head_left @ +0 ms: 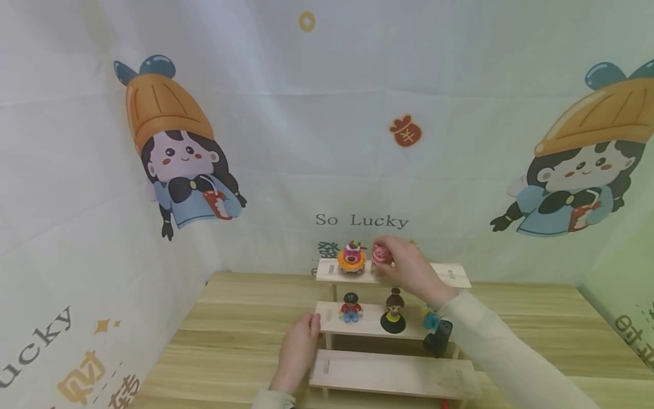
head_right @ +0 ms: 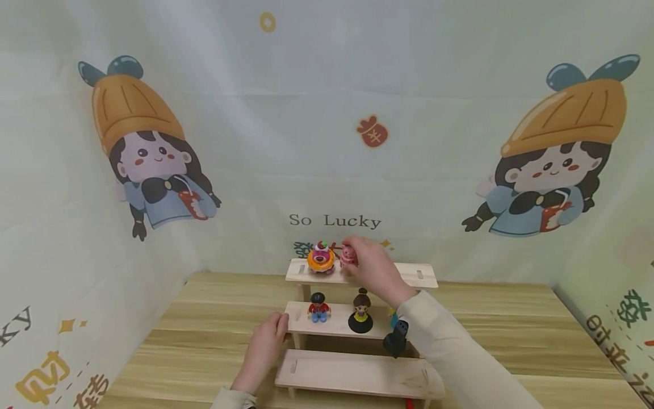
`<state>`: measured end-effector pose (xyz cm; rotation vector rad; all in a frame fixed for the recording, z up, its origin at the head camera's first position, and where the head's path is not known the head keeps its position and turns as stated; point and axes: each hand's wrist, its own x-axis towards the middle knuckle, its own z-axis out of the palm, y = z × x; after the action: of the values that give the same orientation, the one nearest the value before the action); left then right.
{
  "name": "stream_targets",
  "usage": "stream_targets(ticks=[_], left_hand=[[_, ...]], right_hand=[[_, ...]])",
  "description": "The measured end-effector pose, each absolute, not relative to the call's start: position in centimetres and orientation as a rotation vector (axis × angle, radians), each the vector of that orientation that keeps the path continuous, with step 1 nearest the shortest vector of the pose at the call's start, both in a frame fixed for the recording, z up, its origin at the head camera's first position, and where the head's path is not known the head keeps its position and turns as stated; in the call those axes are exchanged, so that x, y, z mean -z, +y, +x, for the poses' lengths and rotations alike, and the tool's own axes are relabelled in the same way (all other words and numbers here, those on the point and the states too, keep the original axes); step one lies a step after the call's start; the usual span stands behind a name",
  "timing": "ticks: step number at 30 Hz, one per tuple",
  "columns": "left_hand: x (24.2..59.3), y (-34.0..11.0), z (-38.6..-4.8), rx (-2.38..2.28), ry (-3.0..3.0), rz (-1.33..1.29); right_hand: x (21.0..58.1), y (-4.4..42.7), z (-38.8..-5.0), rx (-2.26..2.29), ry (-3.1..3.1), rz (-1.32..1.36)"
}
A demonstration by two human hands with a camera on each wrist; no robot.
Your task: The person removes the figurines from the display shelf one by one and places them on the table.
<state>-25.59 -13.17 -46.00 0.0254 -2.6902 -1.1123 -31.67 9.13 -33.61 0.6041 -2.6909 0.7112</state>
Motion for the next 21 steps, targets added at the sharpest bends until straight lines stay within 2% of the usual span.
stream_targets(ticks=[21], left_hand=[[46.2,-13.3,-25.7,1.113,-2.698,0.041]], right_hand=[[34.1,12.1,-29.5,-0.734,-2.426,0.723]])
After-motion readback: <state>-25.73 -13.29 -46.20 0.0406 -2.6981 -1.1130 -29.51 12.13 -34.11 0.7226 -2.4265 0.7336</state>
